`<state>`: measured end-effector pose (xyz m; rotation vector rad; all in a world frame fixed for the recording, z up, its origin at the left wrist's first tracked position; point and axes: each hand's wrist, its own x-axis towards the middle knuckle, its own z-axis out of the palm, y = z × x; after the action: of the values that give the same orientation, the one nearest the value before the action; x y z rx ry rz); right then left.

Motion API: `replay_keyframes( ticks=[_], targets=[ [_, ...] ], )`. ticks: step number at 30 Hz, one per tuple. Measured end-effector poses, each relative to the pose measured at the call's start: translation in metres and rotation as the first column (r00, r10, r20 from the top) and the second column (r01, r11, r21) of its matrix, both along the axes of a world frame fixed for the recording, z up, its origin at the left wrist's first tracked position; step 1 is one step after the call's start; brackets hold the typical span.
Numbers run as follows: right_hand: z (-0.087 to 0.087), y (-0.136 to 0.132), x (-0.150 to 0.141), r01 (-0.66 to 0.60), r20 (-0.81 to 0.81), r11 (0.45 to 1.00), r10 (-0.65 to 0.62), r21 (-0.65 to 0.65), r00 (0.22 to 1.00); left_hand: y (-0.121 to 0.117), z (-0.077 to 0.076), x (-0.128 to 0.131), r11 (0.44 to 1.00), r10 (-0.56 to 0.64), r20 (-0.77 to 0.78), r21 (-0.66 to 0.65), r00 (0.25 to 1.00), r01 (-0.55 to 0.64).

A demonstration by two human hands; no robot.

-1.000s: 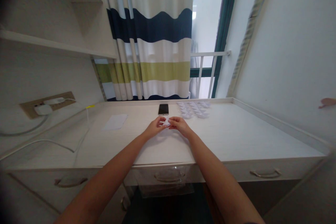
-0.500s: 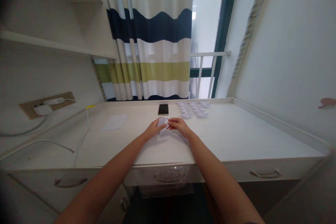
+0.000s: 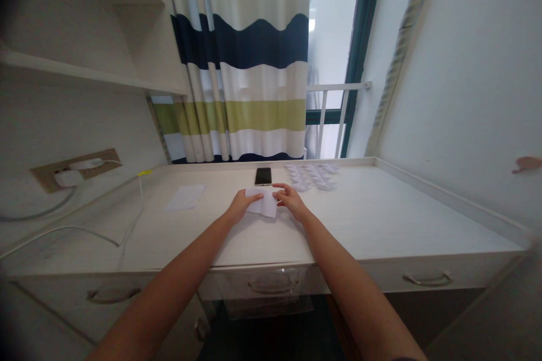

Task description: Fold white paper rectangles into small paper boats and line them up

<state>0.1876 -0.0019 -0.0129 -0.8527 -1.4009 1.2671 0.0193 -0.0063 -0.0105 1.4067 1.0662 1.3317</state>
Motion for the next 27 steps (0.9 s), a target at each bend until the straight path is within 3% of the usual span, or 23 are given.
replay_keyframes(
  ticks=[12, 21, 27],
  targets=[
    [0.001, -0.002, -0.002, -0.113, 0.036, 0.994, 0.113, -0.004, 0.993, 0.000, 0.000, 0.000, 0.995, 0.097, -0.015, -0.002, 0.995, -0.097],
    [-0.004, 0.004, -0.003, -0.015, 0.140, 0.996, 0.003, 0.089, 0.990, -0.002, 0.006, -0.004, 0.995, -0.042, 0.019, -0.092, 0.999, 0.044],
    [-0.009, 0.004, -0.007, -0.015, 0.244, 0.991, -0.018, 0.133, 0.969, 0.000, 0.002, -0.003, 1.000, -0.007, -0.076, -0.030, 0.997, 0.005]
  ],
)
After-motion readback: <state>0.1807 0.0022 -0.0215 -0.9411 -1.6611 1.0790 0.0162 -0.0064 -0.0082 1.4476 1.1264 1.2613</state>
